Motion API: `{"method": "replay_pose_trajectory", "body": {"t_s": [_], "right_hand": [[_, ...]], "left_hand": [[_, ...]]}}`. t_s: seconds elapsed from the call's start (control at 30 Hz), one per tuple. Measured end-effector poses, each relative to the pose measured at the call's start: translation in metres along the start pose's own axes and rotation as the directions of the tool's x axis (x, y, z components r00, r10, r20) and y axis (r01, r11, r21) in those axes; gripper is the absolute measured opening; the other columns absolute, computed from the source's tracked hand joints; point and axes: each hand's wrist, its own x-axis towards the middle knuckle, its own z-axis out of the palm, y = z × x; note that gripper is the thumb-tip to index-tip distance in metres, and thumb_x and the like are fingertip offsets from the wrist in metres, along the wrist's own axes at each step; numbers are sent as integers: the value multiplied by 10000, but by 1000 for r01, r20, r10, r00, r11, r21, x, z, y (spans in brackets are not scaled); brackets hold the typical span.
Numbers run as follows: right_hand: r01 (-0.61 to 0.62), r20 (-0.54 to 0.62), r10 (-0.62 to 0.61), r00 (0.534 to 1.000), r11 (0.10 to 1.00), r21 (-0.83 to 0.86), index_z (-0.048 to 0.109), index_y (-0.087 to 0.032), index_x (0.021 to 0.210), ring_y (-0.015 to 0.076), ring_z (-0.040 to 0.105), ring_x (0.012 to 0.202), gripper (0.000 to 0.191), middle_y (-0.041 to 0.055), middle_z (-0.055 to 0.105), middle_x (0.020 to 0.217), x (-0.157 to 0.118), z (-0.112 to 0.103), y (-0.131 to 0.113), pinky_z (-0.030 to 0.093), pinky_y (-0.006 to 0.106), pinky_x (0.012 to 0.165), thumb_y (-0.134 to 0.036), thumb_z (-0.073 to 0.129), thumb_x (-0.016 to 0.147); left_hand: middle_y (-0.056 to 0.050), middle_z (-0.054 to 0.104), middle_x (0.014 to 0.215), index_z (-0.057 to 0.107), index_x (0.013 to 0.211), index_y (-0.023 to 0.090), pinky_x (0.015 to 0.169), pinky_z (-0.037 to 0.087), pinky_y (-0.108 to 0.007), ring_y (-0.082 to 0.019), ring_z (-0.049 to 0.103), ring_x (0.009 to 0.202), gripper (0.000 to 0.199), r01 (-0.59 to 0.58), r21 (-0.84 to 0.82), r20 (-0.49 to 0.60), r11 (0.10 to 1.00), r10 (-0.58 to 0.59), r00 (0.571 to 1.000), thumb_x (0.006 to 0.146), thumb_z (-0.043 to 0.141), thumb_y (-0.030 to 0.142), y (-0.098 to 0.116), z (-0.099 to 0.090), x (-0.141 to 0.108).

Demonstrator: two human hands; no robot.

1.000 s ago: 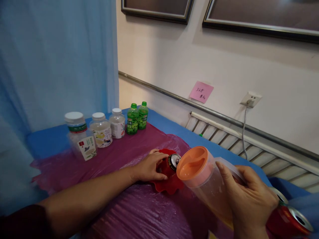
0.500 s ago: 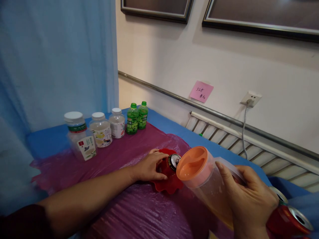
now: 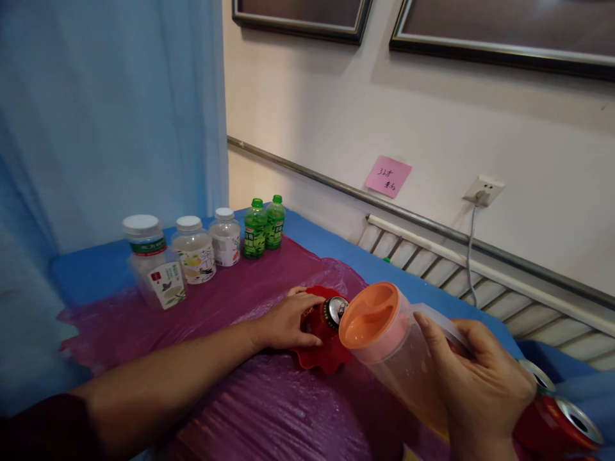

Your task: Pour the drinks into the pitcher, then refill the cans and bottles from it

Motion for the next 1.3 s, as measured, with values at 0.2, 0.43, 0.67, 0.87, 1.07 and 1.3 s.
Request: {"method": "replay_pose_trajectory", "body": {"t_s": [0.2,0.43,0.67,0.87,1.07,1.3], "right_hand": [[5,8,-5,1000,1000,-3,708,-208,703,150,489,507,579,-18,533,505,1,0,0,346,292,539,-776,631,783],[1,6,-1,1000,1000,9,703,-203,703,144,472,507,618,-20,508,501,0,1,0,341,291,538,-810,610,778],[-11,25,11,1000,1000,8,705,-206,710,149,483,513,602,-22,507,494,-1,2,0,346,289,542,-799,623,771],[-16,14,16,1000,1000,6,701,-210,704,150,489,514,607,-20,520,505,-1,1,0,352,287,539,-807,612,769],[-11,15,11,1000,1000,18,699,-204,694,146,490,505,617,-18,525,502,-1,3,0,355,286,537,-810,614,769],[-14,25,14,1000,1000,7,702,-205,697,149,492,505,627,-21,516,495,0,2,0,347,287,535,-821,608,766]], "left_hand": [[-109,686,1357,613,1333,253,1181,262,-543,-353,597,1276,777,-2,6,7,1000,2,1000,649,884,503,2,-1,1],[-104,698,1332,606,1336,252,1186,258,-533,-343,607,1256,786,-1,8,3,1000,1,1000,649,877,519,-2,1,1],[-109,695,1332,608,1340,248,1187,252,-537,-336,604,1260,799,-3,-12,10,1000,4,1000,637,894,500,-3,2,1],[-101,703,1321,603,1339,253,1188,262,-519,-333,614,1246,788,-3,-7,9,1000,3,1000,649,875,518,-2,1,1],[-93,708,1312,605,1330,260,1187,257,-532,-340,619,1243,792,1,-14,11,1000,-1,1000,631,885,507,-3,1,2],[-91,704,1317,600,1332,249,1191,254,-529,-343,615,1249,790,5,-4,13,1000,-5,1000,635,895,477,-3,2,1]]}}
